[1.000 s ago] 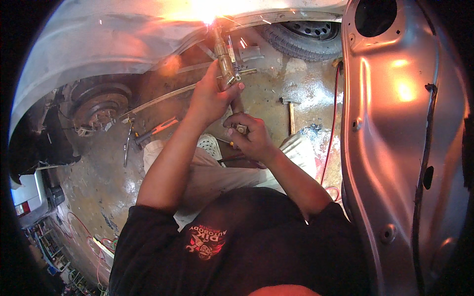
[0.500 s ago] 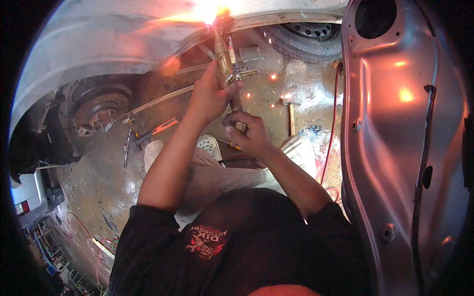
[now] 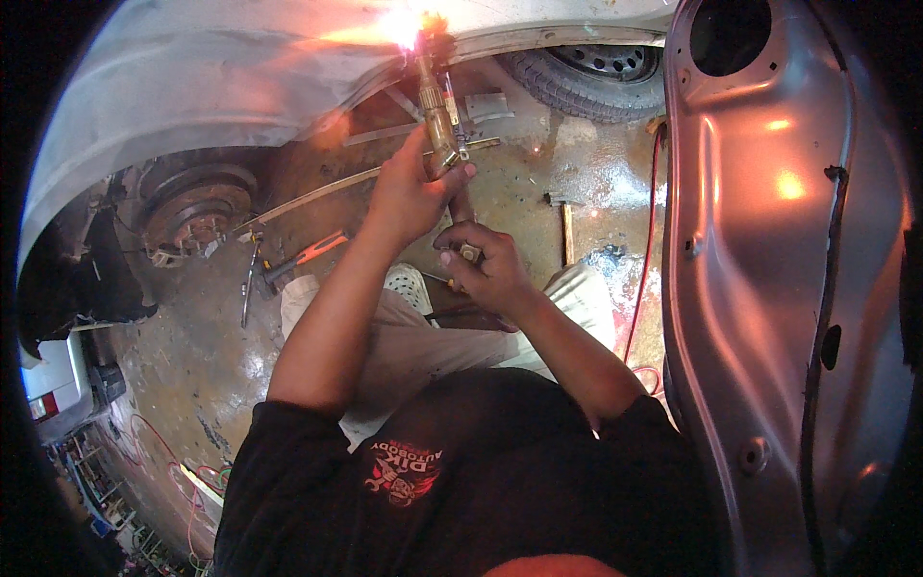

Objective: The person uses a welding torch to heat and weld a section of the car's undercarriage. They adjust the torch and reposition their hands to maintain the weld along the metal seam.

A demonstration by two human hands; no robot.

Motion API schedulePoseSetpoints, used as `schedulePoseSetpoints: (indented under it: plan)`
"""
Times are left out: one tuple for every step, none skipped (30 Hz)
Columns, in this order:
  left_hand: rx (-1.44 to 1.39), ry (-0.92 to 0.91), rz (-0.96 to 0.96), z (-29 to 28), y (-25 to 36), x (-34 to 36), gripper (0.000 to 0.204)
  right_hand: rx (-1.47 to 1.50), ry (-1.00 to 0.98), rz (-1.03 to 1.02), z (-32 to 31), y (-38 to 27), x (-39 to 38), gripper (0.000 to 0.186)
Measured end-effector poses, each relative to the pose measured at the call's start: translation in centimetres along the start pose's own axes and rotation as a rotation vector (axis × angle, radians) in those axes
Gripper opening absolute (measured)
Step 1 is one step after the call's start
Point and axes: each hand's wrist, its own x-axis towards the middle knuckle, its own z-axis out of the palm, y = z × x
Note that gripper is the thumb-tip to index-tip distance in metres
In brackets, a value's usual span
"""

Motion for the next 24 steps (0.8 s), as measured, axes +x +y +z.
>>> schedulePoseSetpoints:
  plan:
    - [-0.033, -0.012, -0.012, 0.0, -0.2, 0.1, 0.062, 0.009, 0.004, -0.001, 0.0, -0.1, 0.0, 0.019]
    - [-0.027, -0.012, -0.012, 0.0, -0.3, 0.1, 0.061, 0.008, 0.009, -0.009, 0.0, -0.2, -0.1, 0.018]
    - [-0.021, -0.012, -0.013, 0.0, -0.4, 0.0, 0.061, 0.007, 0.014, -0.018, 0.1, -0.3, -0.1, 0.018]
    - [-0.013, -0.012, -0.013, 0.0, -0.4, 0.0, 0.060, 0.006, 0.014, -0.023, 0.1, -0.4, 0.0, 0.018]
    - [-0.013, -0.010, -0.018, 0.0, -0.4, 0.0, 0.059, 0.006, 0.015, -0.027, 0.1, -0.5, 0.0, 0.018]
    - [-0.014, -0.009, -0.024, -0.1, -0.2, -0.1, 0.059, 0.005, 0.010, -0.027, 0.1, -0.7, 0.0, 0.018]
    - [-0.016, -0.008, -0.028, 0.0, 0.1, -0.1, 0.059, 0.002, 0.007, -0.026, 0.0, -0.8, 0.1, 0.017]
    - [-0.018, -0.007, -0.034, 0.0, 0.4, -0.1, 0.059, 0.002, 0.010, -0.022, 0.0, -0.7, 0.1, 0.017]
    - [-0.021, -0.006, -0.041, 0.0, 0.8, -0.2, 0.060, 0.001, 0.014, -0.018, 0.1, -0.4, 0.1, 0.017]
    - [-0.022, -0.003, -0.048, -0.1, 1.0, -0.3, 0.060, -0.003, 0.016, -0.020, 0.1, -0.4, 0.2, 0.017]
    - [-0.002, 0.003, -0.046, -0.2, 0.8, -0.2, 0.060, -0.006, 0.019, -0.023, 0.2, -0.4, 0.2, 0.017]
    - [0.018, 0.008, -0.043, -0.2, 0.6, -0.1, 0.061, -0.014, 0.024, -0.032, 0.2, -0.5, 0.2, 0.017]
    - [0.036, 0.012, -0.041, -0.3, 0.6, -0.1, 0.061, -0.022, 0.030, -0.040, 0.2, -0.6, 0.2, 0.017]
    - [0.044, 0.018, -0.031, -0.3, 0.7, -0.1, 0.061, -0.072, 0.047, -0.115, 0.1, -0.3, 0.4, 0.017]
    - [0.051, 0.023, -0.021, -0.4, 1.0, -0.1, 0.061, -0.122, 0.063, -0.191, 0.1, 0.1, 0.7, 0.017]
    - [0.058, 0.028, -0.010, -0.4, 1.2, -0.1, 0.061, -0.172, 0.080, -0.266, 0.1, 0.4, 0.9, 0.017]
    - [0.063, 0.039, 0.008, -0.4, 1.3, -0.1, 0.061, -0.143, 0.069, -0.223, 0.1, 0.5, 0.8, 0.018]
    - [0.067, 0.050, 0.027, -0.4, 1.4, -0.1, 0.060, -0.114, 0.058, -0.180, 0.1, 0.6, 0.8, 0.018]
    - [0.072, 0.063, 0.045, -0.4, 1.4, -0.2, 0.060, -0.084, 0.047, -0.138, 0.2, 0.5, 0.7, 0.018]
    - [0.073, 0.062, 0.054, -0.4, 1.4, -0.1, 0.060, -0.069, 0.047, -0.115, 0.2, 0.4, 0.7, 0.018]
    - [0.074, 0.060, 0.062, -0.5, 1.2, -0.1, 0.059, -0.054, 0.048, -0.091, 0.4, 0.2, 0.8, 0.018]
    - [0.074, 0.059, 0.070, -0.5, 1.0, 0.0, 0.059, -0.038, 0.048, -0.068, 0.4, 0.1, 0.8, 0.017]
    - [0.039, 0.050, 0.054, -0.5, 0.7, 0.2, 0.059, -0.035, 0.044, -0.059, 0.4, 0.2, 0.8, 0.017]
    - [0.005, 0.041, 0.039, -0.5, 0.2, 0.3, 0.059, -0.031, 0.040, -0.049, 0.4, 0.3, 0.8, 0.017]
